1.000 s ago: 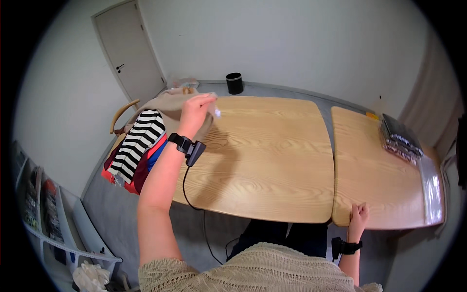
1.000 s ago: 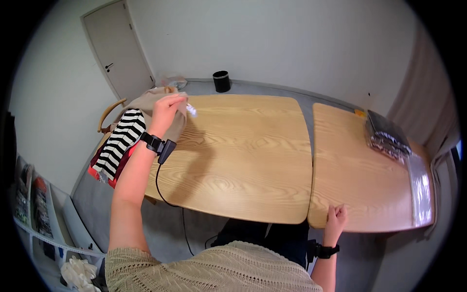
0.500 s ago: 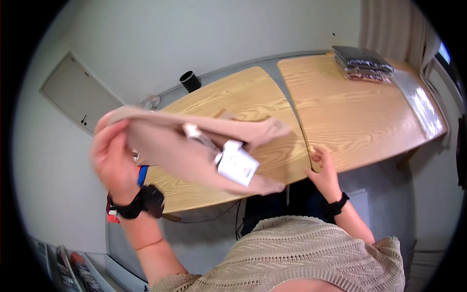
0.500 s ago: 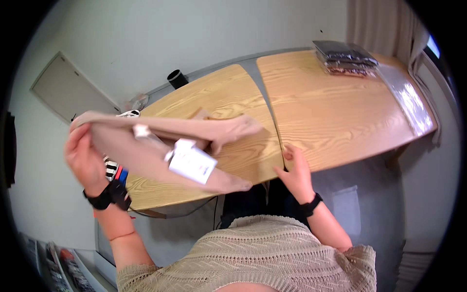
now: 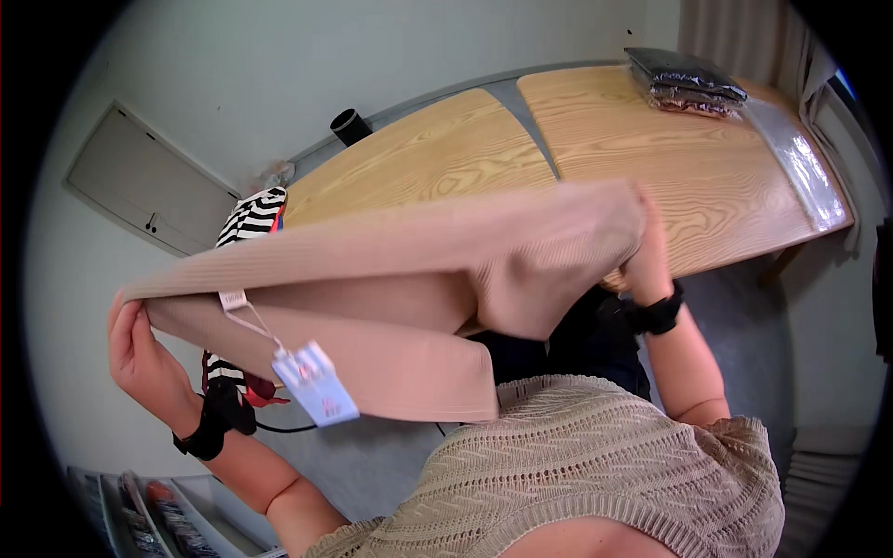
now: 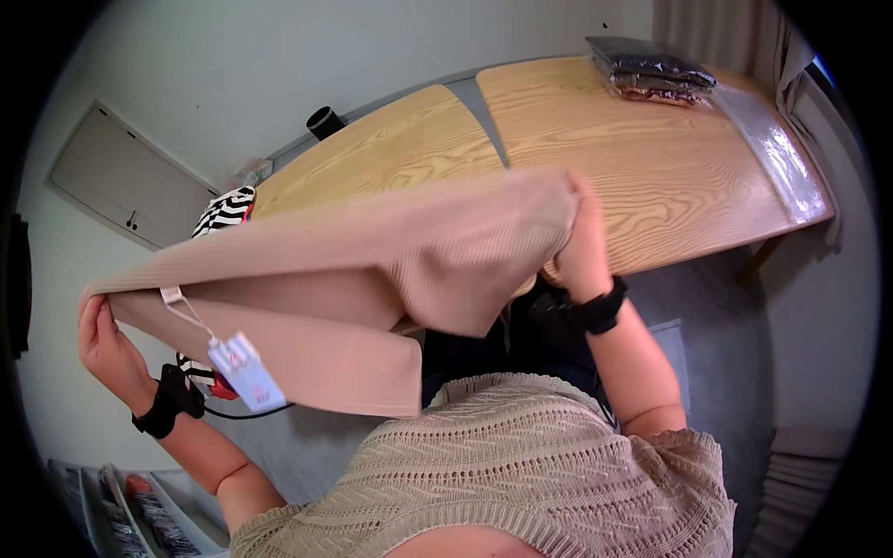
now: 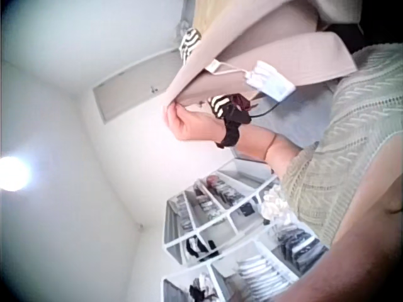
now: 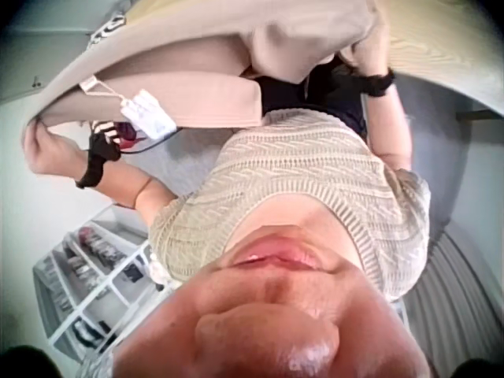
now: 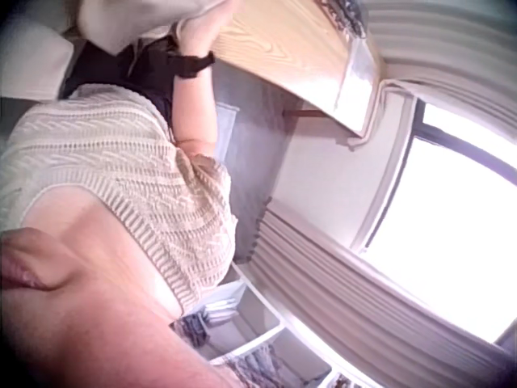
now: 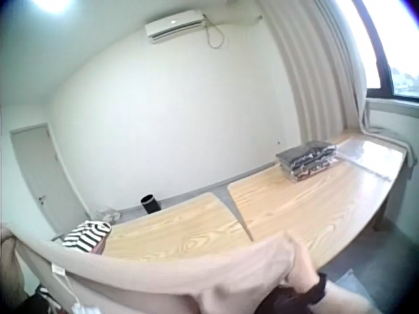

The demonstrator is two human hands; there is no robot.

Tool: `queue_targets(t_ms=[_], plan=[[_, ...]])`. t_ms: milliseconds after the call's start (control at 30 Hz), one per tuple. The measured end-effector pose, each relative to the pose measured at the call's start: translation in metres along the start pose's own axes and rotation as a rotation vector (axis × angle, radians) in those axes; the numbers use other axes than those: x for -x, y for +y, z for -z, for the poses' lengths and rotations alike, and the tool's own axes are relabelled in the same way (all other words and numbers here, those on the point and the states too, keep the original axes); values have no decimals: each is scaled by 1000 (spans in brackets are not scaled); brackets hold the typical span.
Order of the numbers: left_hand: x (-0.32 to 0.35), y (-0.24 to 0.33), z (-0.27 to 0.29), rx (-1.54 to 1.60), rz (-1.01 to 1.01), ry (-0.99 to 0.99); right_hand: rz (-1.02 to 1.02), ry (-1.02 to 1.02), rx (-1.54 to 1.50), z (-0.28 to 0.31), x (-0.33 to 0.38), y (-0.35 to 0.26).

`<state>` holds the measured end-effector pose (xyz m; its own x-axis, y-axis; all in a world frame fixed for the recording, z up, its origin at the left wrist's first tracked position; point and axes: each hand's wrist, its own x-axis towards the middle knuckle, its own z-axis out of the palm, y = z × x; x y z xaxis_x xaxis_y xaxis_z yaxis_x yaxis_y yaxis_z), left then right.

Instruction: Fold garments and place them into individual plastic protective bags.

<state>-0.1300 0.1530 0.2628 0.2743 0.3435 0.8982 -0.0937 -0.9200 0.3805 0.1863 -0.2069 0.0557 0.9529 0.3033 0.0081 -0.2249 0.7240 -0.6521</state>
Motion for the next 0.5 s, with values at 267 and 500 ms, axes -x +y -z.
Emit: queue_targets(t_ms=[267,500], plan=[[5,26,-16,-502,-143,217,1120,-428,218,-55,-9,-156],[4,29,-9,-420,-43,419,1422,-463,332,-75,6,-200]])
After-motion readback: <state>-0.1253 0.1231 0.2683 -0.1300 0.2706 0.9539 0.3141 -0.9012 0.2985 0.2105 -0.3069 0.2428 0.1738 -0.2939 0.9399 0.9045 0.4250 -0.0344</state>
